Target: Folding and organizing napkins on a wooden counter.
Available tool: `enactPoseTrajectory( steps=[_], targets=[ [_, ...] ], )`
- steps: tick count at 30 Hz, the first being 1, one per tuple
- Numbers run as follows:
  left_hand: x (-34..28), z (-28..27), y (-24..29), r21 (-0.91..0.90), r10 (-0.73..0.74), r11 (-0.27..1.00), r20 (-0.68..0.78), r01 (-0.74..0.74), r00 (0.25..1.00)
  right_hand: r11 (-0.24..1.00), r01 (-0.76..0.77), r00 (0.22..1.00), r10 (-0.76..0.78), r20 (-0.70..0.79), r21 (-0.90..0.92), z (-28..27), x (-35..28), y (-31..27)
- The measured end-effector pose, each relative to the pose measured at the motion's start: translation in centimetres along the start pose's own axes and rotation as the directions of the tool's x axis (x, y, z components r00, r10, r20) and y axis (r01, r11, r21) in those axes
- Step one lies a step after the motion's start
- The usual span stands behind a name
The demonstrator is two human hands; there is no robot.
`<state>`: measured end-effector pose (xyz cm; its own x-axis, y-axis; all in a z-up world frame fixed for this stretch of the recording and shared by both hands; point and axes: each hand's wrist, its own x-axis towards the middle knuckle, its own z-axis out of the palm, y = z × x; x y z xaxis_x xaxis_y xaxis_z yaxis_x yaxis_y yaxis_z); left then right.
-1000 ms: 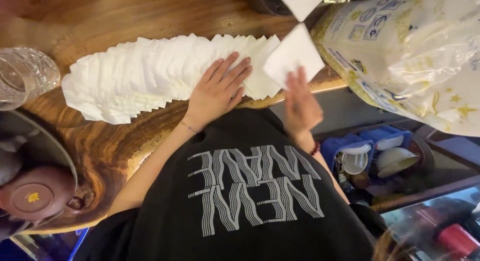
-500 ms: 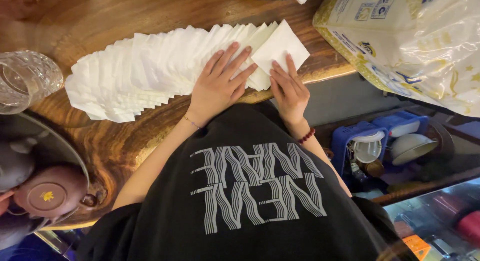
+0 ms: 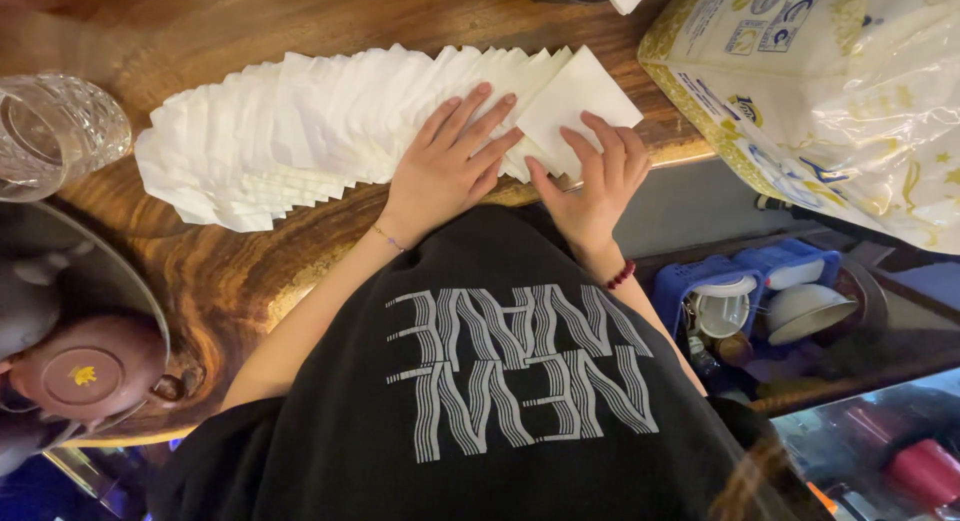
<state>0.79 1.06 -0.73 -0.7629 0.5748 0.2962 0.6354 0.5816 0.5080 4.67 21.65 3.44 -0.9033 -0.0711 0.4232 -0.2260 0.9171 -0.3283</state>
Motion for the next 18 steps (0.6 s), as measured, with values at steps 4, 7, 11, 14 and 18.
enactPoseTrajectory(
  steps=[4,7,11,14,18],
  targets=[
    [-0.1,-0.1,0.1,-0.005,0.003,1.000,0.003,-0.003,1.000,1.000,0.011,0.993,-0.009,0.119,-0.017,1.0,0.3,-0.1],
    [0.1,0.0,0.0,-0.009,0.000,1.000,-0.008,0.000,1.000,0.999,0.012,0.993,-0.018,0.117,0.053,1.8,-0.5,1.2],
    [-0.2,-0.1,-0.1,-0.016,0.005,1.000,-0.011,-0.006,1.000,0.993,-0.006,0.996,-0.004,0.091,0.114,2.0,-0.8,1.4],
    [-0.2,0.1,-0.2,-0.014,0.000,1.000,-0.003,0.000,1.000,0.997,0.038,0.992,-0.045,0.116,0.063,1.5,0.0,0.3],
    [-0.1,0.1,-0.2,-0.017,0.005,1.000,-0.003,-0.005,1.000,0.998,0.012,0.992,-0.019,0.123,0.062,1.8,0.0,0.0]
  ],
)
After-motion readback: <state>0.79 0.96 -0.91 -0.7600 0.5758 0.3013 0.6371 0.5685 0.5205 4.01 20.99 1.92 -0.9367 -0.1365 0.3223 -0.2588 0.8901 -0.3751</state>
